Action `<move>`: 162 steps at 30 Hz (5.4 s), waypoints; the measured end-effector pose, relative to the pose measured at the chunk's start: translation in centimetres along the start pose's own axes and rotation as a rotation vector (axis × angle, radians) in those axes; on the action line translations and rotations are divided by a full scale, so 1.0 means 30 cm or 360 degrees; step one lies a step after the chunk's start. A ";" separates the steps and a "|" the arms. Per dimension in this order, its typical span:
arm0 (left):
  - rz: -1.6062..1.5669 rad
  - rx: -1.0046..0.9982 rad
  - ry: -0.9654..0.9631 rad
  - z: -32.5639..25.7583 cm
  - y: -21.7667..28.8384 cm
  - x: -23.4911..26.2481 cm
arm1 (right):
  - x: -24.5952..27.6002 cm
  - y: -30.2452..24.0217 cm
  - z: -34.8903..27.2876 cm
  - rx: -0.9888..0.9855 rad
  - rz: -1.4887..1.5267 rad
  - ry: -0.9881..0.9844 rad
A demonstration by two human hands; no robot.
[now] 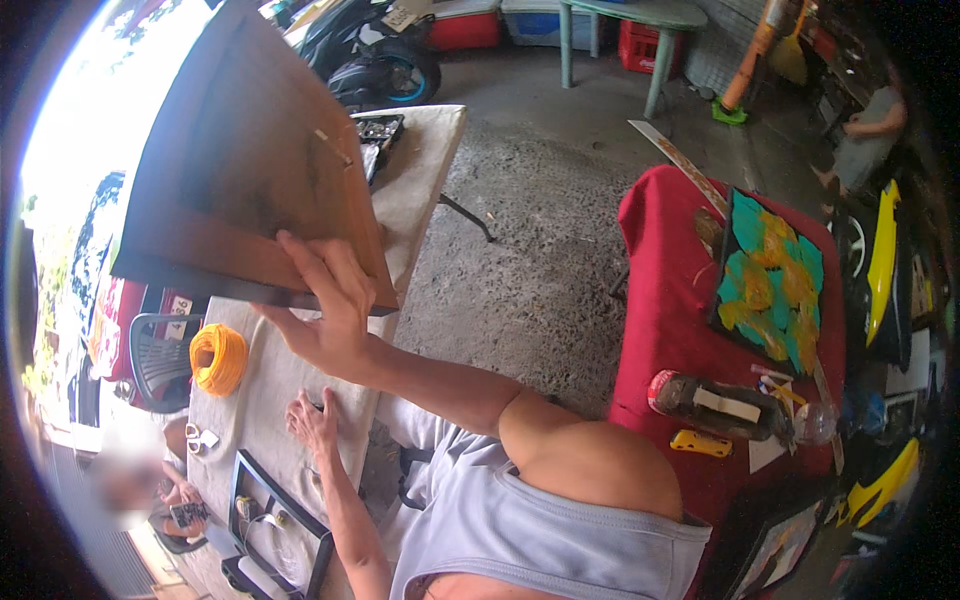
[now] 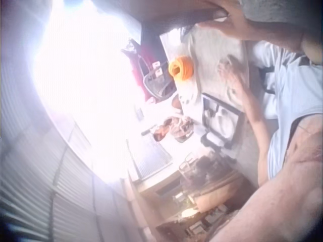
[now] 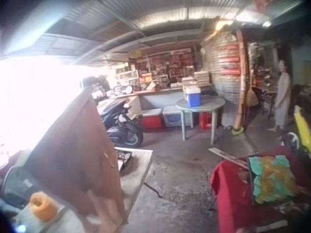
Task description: The person ties a white string to a wooden frame, then flips the frame to reveal a colorful artwork. They handle a black frame and a vape, then place the artwork into the black frame and set it on a red surface.
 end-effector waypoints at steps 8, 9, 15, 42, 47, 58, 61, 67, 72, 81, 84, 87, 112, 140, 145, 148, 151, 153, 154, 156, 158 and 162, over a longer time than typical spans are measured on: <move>-0.1436 -0.1161 0.1426 0.436 0.033 0.895 | -0.050 0.028 -0.003 -0.0114 0.0025 0.0004; -0.1707 -0.1350 0.1509 0.504 0.037 1.015 | -0.043 0.024 -0.012 -0.0100 -0.0023 -0.0019; -0.1618 -0.0915 -0.0164 0.750 0.136 1.178 | 0.016 0.011 -0.049 -0.0061 -0.0021 -0.0160; -0.2414 0.0355 0.0924 0.348 0.108 0.869 | -0.362 0.598 0.337 -0.0030 -0.0600 -0.1150; -0.2505 0.0411 0.1000 0.316 0.093 0.807 | -0.376 0.626 0.334 0.0056 -0.0515 -0.1042; -0.2493 0.0335 0.1061 0.290 0.145 0.743 | -0.341 0.480 0.380 0.0118 -0.0572 -0.0756; -0.2511 0.0417 0.1061 0.272 0.117 0.724 | -0.337 0.469 0.388 -0.0057 -0.0494 -0.0831; -0.2566 0.0576 0.1225 0.230 0.102 0.752 | -0.373 0.427 0.337 0.0040 -0.0636 -0.0903; -0.2396 0.0698 0.1221 0.002 -0.033 0.865 | -0.520 0.306 0.300 0.0317 -0.0284 -0.1109; -0.1890 0.0710 0.2274 -0.476 -0.109 1.258 | -0.855 0.026 0.086 -0.0090 0.0617 -0.1660; -0.1431 0.1006 0.2786 -0.666 -0.024 1.301 | -0.869 -0.145 -0.142 0.0025 0.0851 -0.1979; -0.0694 0.1158 0.2998 -0.872 0.077 1.350 | -0.857 -0.352 -0.405 0.0160 0.0989 -0.2370; 0.1148 0.1825 -0.0580 -1.536 0.777 1.257 | 0.284 -0.922 -1.390 -0.2757 0.1563 -0.5288; 0.0696 0.3528 -0.1417 -1.763 1.134 1.182 | 0.823 -0.945 -1.457 0.0732 0.1497 -0.5048; 0.0814 0.3471 -0.1196 -1.787 1.152 1.181 | 0.871 -0.931 -1.506 0.0317 0.1801 -0.5088; 0.0942 0.3409 -0.1171 -1.789 1.178 1.145 | 0.879 -0.917 -1.520 0.0612 0.1845 -0.5011; 0.0799 0.3582 -0.1212 -1.793 1.192 1.117 | 0.870 -0.901 -1.506 0.0741 0.1741 -0.4879; 0.0756 0.3597 -0.1362 -1.788 1.194 1.113 | 0.862 -0.887 -1.490 0.0821 0.1653 -0.4863; 0.0777 0.3527 -0.1492 -1.784 1.191 1.114 | 0.857 -0.881 -1.482 0.0836 0.1618 -0.4850; 0.0849 0.3461 -0.1707 -1.778 1.186 1.123 | 0.847 -0.870 -1.470 0.0802 0.1586 -0.4859; 0.0923 0.3483 -0.1870 -1.775 1.183 1.137 | 0.842 -0.857 -1.460 0.0713 0.1582 -0.4887; 0.0795 0.3452 -0.2051 -1.767 1.181 1.155 | 0.847 -0.831 -1.437 0.0603 0.1654 -0.4842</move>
Point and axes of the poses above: each hand's wrist, its own z-axis towards the middle knuckle, its own x-axis out of the back of the hand, y = z × x, the point moved 2 cm from there along z, towards the middle knuckle, and after that the axes turned 12 degrees about -x, right-handed, at the moved point
